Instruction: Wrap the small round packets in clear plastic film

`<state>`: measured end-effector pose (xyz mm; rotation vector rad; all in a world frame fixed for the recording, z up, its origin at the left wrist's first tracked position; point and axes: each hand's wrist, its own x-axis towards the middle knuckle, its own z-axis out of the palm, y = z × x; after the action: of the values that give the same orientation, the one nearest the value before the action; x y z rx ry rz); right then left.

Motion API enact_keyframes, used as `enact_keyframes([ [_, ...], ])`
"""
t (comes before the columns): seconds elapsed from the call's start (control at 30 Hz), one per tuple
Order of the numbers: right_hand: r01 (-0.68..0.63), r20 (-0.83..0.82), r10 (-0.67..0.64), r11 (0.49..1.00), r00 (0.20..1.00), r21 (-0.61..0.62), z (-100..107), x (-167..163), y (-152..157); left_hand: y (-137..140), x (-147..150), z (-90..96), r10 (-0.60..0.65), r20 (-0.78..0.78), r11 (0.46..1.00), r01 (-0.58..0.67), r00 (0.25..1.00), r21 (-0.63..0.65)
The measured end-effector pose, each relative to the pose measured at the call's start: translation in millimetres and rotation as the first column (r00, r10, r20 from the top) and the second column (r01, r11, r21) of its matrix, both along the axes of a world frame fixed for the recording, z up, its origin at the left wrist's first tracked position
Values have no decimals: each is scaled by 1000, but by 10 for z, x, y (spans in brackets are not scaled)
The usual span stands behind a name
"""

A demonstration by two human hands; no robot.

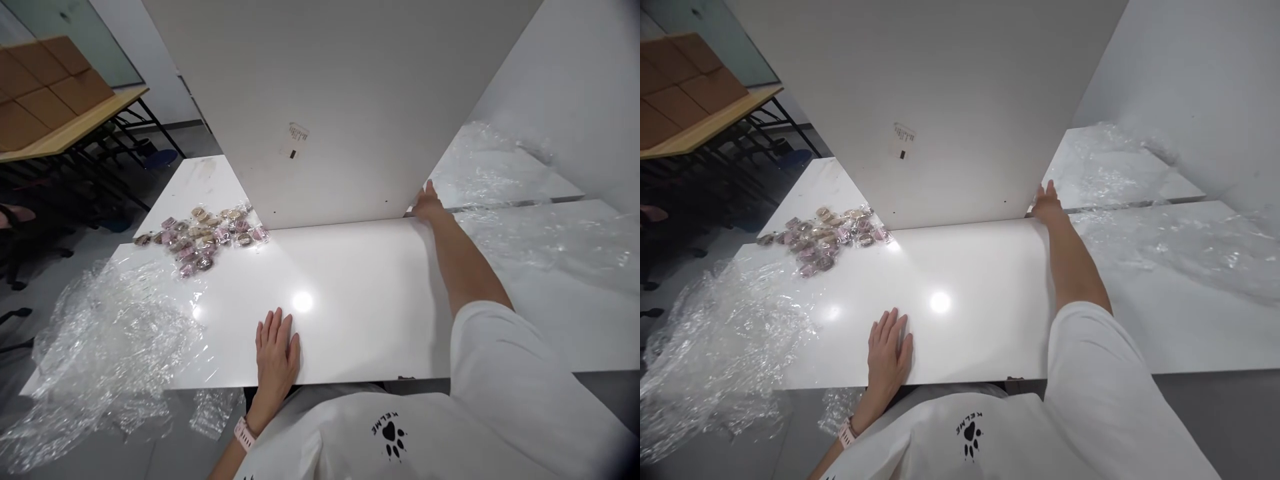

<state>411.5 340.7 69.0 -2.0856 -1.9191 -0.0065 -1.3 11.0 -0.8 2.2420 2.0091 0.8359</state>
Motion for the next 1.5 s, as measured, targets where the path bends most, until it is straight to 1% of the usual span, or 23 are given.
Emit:
enact_keyframes([
  [0.07, -6, 21, 7, 1000, 1000, -29, 175, 48, -396, -1, -3, -7, -2, 7, 1000, 3, 1000, -4],
  [0.13, -51, 98, 45, 997, 994, 59, 300, 84, -968, -1, 0, -9, -2, 19, 1000, 2, 1000, -7],
  [0.2, -60, 214, 16, 978, 977, 199, 312, 151, -1565, -1, 2, -7, -7, 35, 1000, 8, 999, -16],
  [0.27, 31, 244, -105, 957, 964, 288, 216, 285, -2011, 0, -2, -5, -17, 57, 999, 18, 998, -27],
  [0.4, 316, 61, -343, 911, 937, 265, -19, 500, -2336, 4, -20, 32, -27, 173, 995, 43, 984, -85],
  [0.47, 331, -21, -343, 887, 939, 323, -45, 290, -2424, -5, 1, 110, -15, 301, 991, 54, 953, -122],
  [0.53, 228, -104, -203, 859, 974, 458, -23, -234, -2592, -28, 67, 249, 34, 515, 979, 75, 856, -190],
  [0.57, 152, -150, -88, 853, 985, 499, -6, -587, -2709, -42, 116, 338, 70, 642, 960, 122, 764, -251],
  [0.63, -46, -241, 179, 881, 954, 471, 25, -1351, -2973, -64, 223, 528, 165, 857, 879, 321, 488, -352],
  [0.7, -303, -304, 417, 883, 856, 357, 59, -2015, -3222, -67, 298, 686, 298, 935, 754, 552, 193, -355],
  [0.77, -566, -363, 616, 787, 699, 246, 109, -2423, -3417, -55, 289, 769, 429, 903, 674, 661, 12, -329],
  [0.83, -755, -414, 756, 621, 507, 211, 173, -2530, -3551, -49, 183, 769, 514, 857, 659, 648, -19, -381],
  [0.87, -792, -438, 788, 565, 433, 232, 201, -2482, -3594, -54, 99, 749, 535, 845, 673, 604, 0, -427],
  [0.9, -785, -461, 791, 557, 402, 272, 219, -2381, -3624, -63, 2, 723, 543, 839, 697, 540, 33, -472],
  [0.93, -726, -481, 765, 608, 429, 320, 222, -2239, -3638, -76, -101, 699, 546, 835, 718, 471, 76, -512],
  [0.97, -610, -497, 700, 705, 513, 363, 204, -2070, -3637, -91, -203, 684, 545, 829, 732, 413, 123, -542],
  [1.03, -251, -511, 430, 889, 744, 384, 104, -1704, -3595, -114, -383, 690, 522, 823, 742, 355, 225, -568],
  [1.1, 56, -488, 88, 960, 869, 273, -55, -1388, -3515, -109, -495, 736, 468, 810, 723, 372, 354, -581],
  [1.2, 164, -437, -157, 986, 886, -22, -295, -1181, -3373, -16, -481, 805, 338, 782, 693, 423, 524, -583],
  [1.27, 65, -527, -124, 989, 840, -130, -394, -1245, -3289, 111, -361, 818, 278, 780, 699, 438, 561, -565],
  [1.33, -93, -726, -23, 989, 687, -119, -419, -1401, -3219, 275, -209, 810, 301, 802, 704, 448, 516, -552],
  [1.43, -223, -944, 63, 975, 325, -11, -318, -1589, -3127, 512, -62, 820, 425, 843, 721, 440, 328, -535],
  [1.5, -168, -982, 68, 985, 178, 38, -177, -1592, -3072, 605, -76, 887, 417, 886, 804, 372, 202, -464],
])
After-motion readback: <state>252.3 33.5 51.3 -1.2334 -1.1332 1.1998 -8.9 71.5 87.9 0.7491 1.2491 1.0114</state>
